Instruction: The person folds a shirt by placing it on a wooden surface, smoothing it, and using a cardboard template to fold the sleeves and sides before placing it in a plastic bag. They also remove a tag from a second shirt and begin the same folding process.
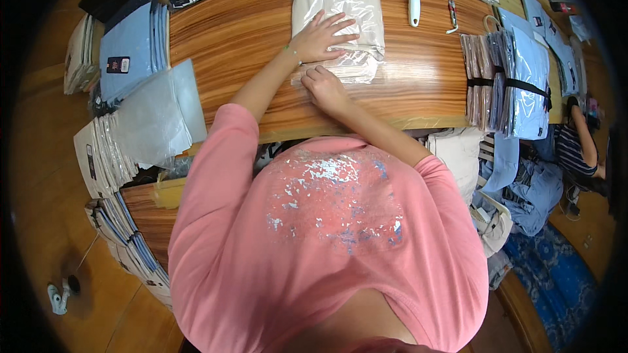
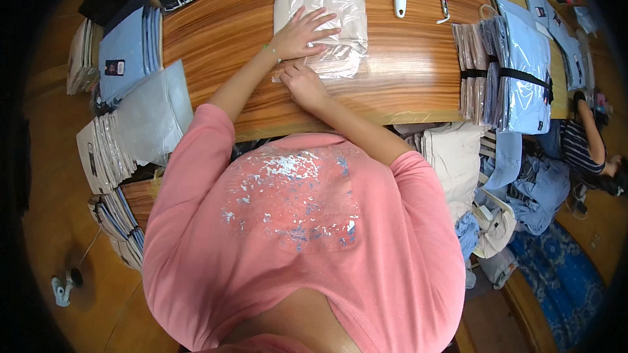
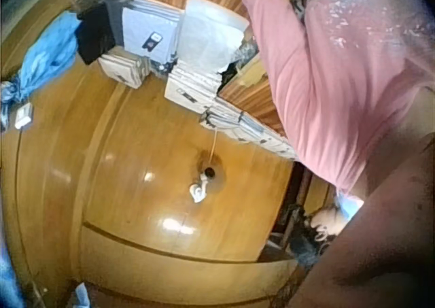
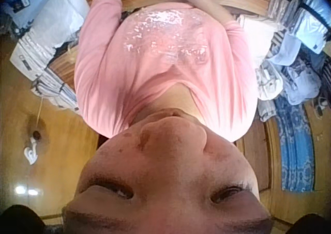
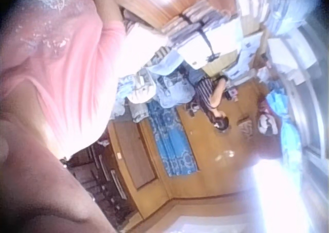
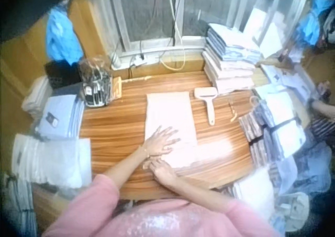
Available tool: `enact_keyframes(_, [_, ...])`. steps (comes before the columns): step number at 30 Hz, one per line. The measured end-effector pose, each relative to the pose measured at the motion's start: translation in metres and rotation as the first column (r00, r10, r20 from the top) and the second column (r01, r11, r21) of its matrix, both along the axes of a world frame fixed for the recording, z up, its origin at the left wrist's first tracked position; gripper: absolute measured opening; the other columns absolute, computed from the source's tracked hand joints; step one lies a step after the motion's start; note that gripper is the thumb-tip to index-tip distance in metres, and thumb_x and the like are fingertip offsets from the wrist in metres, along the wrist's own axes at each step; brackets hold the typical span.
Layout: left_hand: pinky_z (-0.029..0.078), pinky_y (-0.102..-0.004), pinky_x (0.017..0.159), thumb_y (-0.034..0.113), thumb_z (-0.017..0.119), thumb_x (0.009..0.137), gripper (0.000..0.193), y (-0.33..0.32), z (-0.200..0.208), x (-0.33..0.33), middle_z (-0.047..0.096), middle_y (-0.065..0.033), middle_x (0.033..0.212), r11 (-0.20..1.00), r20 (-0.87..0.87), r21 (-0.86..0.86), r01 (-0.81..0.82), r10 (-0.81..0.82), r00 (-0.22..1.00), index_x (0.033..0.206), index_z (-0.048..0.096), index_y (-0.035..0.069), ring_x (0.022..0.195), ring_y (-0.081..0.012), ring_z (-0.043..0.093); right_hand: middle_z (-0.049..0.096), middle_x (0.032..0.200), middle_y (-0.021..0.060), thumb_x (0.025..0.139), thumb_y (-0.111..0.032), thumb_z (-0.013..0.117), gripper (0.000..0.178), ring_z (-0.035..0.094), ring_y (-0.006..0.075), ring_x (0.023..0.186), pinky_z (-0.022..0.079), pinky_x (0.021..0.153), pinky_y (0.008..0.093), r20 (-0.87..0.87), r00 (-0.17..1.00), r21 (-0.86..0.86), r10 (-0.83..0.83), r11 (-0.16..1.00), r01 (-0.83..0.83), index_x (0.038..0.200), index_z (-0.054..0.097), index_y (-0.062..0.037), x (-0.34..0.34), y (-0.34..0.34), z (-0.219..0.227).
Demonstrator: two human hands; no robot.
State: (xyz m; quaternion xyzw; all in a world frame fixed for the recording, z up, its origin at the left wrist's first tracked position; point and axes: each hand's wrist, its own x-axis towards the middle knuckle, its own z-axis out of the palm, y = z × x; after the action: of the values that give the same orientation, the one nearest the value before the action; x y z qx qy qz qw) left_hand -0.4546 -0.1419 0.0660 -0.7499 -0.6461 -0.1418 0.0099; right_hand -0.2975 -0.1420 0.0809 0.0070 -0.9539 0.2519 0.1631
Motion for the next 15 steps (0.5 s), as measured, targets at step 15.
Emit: enact_keyframes(15, [0.018,-0.0575,0.107,0.046,0.051,0.085,0.051,0.001,0.002,0.0,0.028,0.0019,0.146,1.0,-0.047,0.001,-0.028,0.028,0.999,0.134,0.039,0.037,0.135,-0.0228,0.023,0.053,0.081,0.0051,0.071,-0.014,0.053,0.01,0.052,0.0214,0.079,0.044,0.068,0.0331,-0.034,0.987,0.157,0.159,0.976,-0.152,0.077,0.059,-0.0076,0.031,-0.01,0.027])
